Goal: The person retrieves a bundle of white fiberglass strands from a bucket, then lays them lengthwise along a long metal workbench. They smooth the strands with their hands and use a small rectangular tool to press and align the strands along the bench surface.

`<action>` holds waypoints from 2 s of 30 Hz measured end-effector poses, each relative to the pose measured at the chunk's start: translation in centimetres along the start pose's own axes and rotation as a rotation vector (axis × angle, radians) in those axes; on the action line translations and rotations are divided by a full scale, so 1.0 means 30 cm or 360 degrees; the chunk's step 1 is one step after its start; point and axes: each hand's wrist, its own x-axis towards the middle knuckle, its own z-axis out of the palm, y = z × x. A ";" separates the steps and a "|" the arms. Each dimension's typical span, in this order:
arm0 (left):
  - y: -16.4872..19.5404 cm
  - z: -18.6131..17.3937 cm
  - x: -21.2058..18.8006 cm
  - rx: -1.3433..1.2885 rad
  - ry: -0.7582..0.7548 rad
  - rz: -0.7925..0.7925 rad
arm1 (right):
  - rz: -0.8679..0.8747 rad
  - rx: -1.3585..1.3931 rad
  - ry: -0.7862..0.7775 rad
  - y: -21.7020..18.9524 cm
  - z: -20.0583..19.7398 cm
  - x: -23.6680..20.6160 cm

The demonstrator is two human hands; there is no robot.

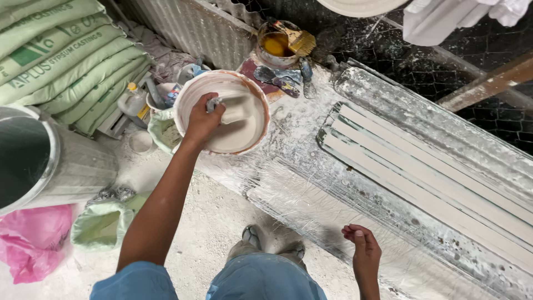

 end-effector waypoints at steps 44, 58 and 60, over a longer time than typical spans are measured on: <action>0.229 0.169 -0.530 -0.0989 -0.0402 -0.0548 | 0.0080 0.0001 0.0152 0.118 -0.413 -0.243; -0.169 0.302 -0.582 -0.0469 -0.0414 -0.0573 | 0.0183 0.0000 0.0520 0.126 -0.508 -0.535; -0.204 0.290 -0.547 -0.0384 -0.0419 -0.0517 | 0.0182 0.0030 0.0537 0.117 -0.473 -0.558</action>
